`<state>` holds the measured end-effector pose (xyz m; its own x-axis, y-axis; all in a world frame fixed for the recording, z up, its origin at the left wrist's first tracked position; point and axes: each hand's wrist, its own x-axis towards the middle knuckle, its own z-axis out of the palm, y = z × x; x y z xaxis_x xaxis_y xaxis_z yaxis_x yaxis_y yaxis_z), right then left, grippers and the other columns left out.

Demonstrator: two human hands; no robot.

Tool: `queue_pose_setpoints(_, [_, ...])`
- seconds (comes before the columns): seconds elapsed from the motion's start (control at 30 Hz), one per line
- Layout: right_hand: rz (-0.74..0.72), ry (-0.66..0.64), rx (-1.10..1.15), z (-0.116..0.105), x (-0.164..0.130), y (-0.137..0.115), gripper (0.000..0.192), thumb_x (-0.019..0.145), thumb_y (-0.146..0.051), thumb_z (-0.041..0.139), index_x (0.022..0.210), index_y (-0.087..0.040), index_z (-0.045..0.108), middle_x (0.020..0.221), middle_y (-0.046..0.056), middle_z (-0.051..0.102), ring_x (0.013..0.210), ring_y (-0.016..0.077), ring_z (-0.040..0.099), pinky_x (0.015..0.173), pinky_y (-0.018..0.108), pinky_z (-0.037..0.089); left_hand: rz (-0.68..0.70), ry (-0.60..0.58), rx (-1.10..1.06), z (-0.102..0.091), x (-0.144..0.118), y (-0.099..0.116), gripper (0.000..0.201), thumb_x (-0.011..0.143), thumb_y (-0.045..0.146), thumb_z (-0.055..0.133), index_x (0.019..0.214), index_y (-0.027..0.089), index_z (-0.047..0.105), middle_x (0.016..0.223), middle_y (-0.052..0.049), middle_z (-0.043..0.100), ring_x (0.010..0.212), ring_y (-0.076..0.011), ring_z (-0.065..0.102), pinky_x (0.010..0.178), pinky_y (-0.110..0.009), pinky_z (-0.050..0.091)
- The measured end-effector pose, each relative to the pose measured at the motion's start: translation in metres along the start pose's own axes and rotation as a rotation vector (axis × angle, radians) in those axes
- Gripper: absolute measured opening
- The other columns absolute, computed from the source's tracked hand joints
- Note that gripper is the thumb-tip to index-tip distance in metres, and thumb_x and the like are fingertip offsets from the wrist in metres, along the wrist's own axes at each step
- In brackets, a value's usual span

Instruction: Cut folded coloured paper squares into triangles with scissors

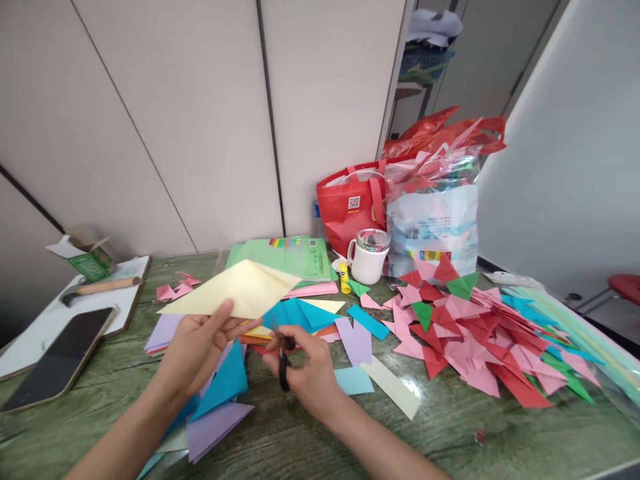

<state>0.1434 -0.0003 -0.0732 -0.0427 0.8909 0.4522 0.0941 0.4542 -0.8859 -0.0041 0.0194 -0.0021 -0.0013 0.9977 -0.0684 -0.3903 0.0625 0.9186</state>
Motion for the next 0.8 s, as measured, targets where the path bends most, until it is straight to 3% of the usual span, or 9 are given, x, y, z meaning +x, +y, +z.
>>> queue_pose_setpoints(0.13, [0.143, -0.232, 0.124, 0.004, -0.003, -0.002, 0.027, 0.066, -0.024, 0.073, 0.089, -0.018, 0.059, 0.079, 0.002, 0.066, 0.070, 0.0161, 0.060, 0.067, 0.027, 0.048, 0.080, 0.034, -0.023, -0.002, -0.004, 0.016, 0.019, 0.060, 0.022, 0.077, 0.055, 0.009, 0.064, 0.058, -0.003, 0.066, 0.062, -0.0171, 0.066, 0.078, -0.037, 0.054])
queue_pose_setpoints(0.3, [0.227, -0.377, 0.304, 0.006, -0.006, -0.003, 0.041, 0.065, -0.034, 0.074, 0.099, -0.017, 0.058, 0.086, 0.005, 0.066, 0.076, 0.0175, 0.060, 0.073, 0.031, 0.049, 0.082, -0.021, 0.102, -0.001, -0.011, 0.020, 0.012, 0.065, 0.021, 0.073, 0.064, 0.010, 0.068, 0.070, -0.005, 0.070, 0.067, -0.0175, 0.065, 0.079, -0.035, 0.052])
queue_pose_setpoints(0.47, [0.330, -0.409, 0.421, 0.007, -0.007, -0.006, 0.040, 0.068, -0.034, 0.073, 0.101, -0.017, 0.057, 0.084, 0.005, 0.065, 0.073, 0.0166, 0.060, 0.070, 0.031, 0.049, 0.098, -0.045, 0.208, -0.001, -0.012, 0.014, 0.020, 0.068, 0.023, 0.070, 0.084, 0.011, 0.069, 0.086, -0.007, 0.072, 0.088, -0.0216, 0.064, 0.084, -0.033, 0.048])
queue_pose_setpoints(0.8, [0.350, -0.417, 0.482, 0.007, -0.010, -0.005, 0.038, 0.069, -0.034, 0.072, 0.100, -0.017, 0.058, 0.080, 0.003, 0.064, 0.071, 0.0157, 0.059, 0.068, 0.029, 0.046, -0.028, -0.134, 0.186, -0.001, -0.013, 0.012, 0.039, 0.070, 0.024, 0.068, 0.109, 0.016, 0.062, 0.093, -0.008, 0.072, 0.077, -0.0205, 0.067, 0.074, -0.034, 0.052])
